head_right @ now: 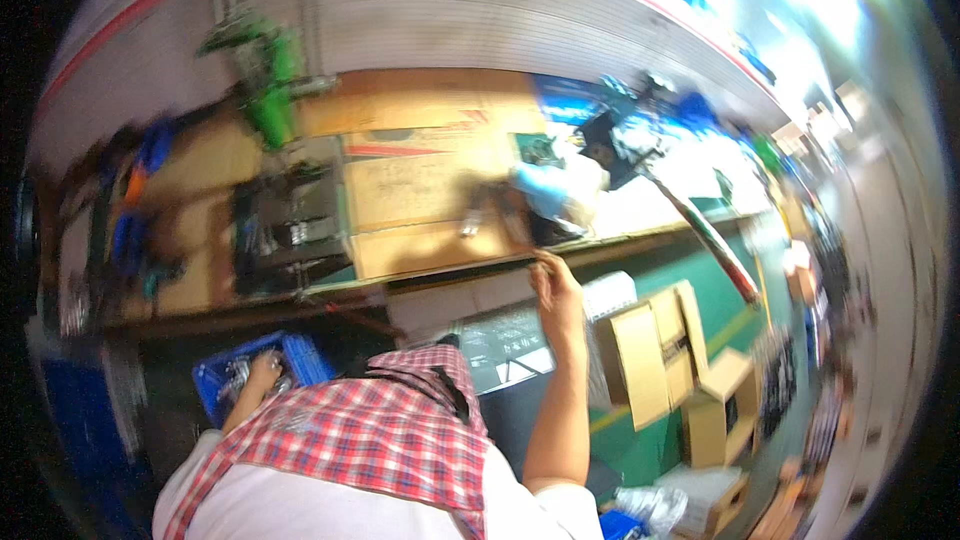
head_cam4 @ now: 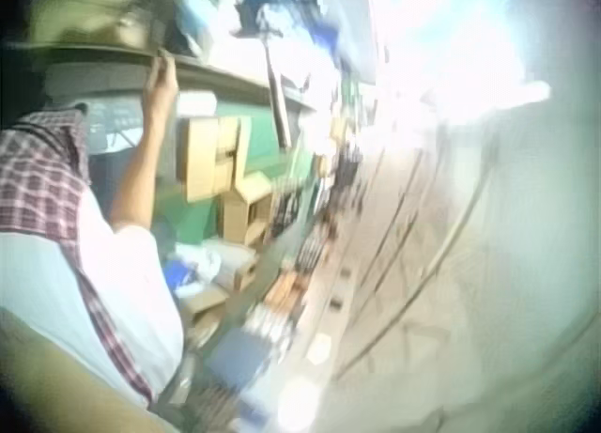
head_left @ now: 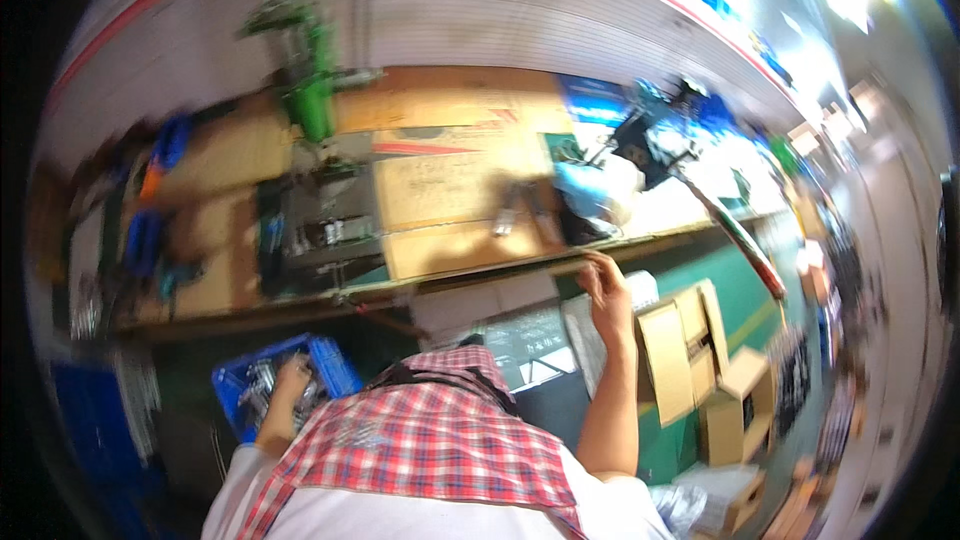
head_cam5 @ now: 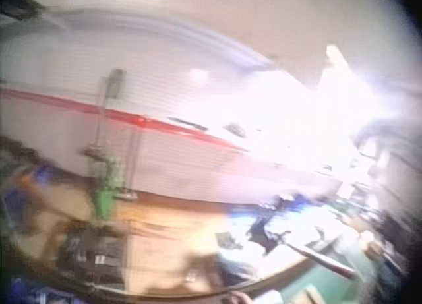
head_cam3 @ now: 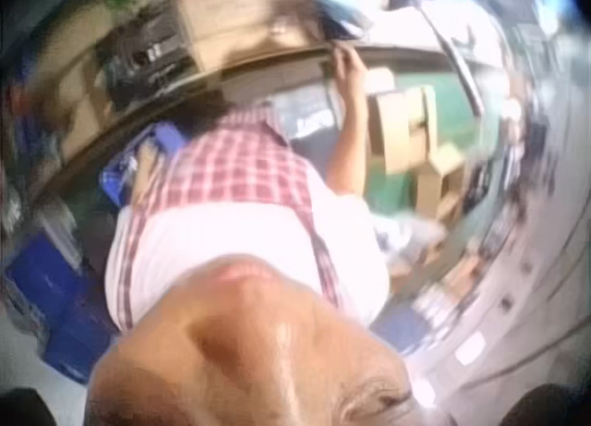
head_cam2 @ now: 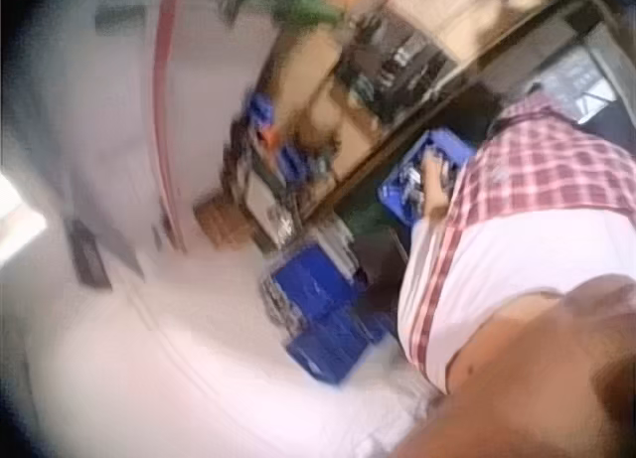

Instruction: The person assembles mechanical components at a workbench using a manual press and hand tools. They repeatedly place parts into the press, operate the lever, remove the assembled units, and place them on a nearby pallet. The person also retrieves additional parts from a box and moves a blue bin of components across the room.

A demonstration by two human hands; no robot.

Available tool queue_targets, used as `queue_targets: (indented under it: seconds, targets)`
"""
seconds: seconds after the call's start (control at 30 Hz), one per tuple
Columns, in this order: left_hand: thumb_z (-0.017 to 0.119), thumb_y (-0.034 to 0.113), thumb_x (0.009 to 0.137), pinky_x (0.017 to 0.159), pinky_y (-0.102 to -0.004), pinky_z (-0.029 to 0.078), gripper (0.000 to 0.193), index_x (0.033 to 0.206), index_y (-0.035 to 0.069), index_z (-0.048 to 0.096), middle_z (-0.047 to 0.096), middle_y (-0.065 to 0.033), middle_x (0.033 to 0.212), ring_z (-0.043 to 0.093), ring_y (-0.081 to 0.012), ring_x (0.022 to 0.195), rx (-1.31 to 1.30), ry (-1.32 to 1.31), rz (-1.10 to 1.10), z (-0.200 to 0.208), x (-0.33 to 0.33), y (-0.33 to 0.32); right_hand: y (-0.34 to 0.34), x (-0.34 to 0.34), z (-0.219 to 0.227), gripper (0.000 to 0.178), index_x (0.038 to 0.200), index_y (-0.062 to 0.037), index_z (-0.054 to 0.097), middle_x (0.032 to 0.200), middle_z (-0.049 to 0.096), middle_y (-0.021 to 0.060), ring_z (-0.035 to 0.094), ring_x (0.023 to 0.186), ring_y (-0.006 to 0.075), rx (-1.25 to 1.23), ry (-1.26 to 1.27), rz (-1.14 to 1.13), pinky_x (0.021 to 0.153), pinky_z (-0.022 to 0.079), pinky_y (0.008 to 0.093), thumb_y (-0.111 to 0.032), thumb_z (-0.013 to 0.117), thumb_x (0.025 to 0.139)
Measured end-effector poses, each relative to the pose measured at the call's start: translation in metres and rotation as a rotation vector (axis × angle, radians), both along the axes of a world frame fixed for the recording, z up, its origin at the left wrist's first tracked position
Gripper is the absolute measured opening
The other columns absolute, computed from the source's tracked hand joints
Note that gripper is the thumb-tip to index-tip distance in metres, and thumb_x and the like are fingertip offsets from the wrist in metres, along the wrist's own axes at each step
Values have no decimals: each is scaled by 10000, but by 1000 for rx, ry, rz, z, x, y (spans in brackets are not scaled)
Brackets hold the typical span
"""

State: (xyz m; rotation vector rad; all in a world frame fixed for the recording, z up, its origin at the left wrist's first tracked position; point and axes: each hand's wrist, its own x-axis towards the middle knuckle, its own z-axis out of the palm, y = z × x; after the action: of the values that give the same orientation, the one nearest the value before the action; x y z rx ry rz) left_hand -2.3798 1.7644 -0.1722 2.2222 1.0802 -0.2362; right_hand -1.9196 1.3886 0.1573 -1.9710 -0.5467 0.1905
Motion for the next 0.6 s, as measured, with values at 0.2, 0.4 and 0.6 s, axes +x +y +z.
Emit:
queue_targets:
  seconds: [0.2, 0.4, 0.6]
  targets:
    - [681, 137, 722, 794, -375, 527, 347, 1051, 27, 672, 694, -180, 941, 675, -294, 896, -167, 85, -68, -57, 9, -14, -61, 67, 114, 207, 1131, -19, 606, 861, 677, 71, 621, 778, 104, 306, -602, -296, 704, 502, 252, -17, 539, 934]
    - [676, 154, 761, 768, -366, 529, 348, 1080, 19, 656, 697, -173, 902, 679, -270, 850, -169, 140, -3, -27, 40, -32, -94, 192, 178, 221, 1120, -6, 586, 864, 662, 84, 591, 727, 99, 687, -648, -496, 666, 493, 229, -23, 483, 926]
    - [670, 171, 799, 743, -356, 531, 351, 1110, 11, 641, 700, -166, 863, 683, -245, 804, -111, 45, 64, 54, 119, -66, -85, 376, 153, 332, 1128, 20, 606, 1085, 657, 173, 627, 996, 262, -25, -573, -562, 872, 472, 337, -199, 580, 880]
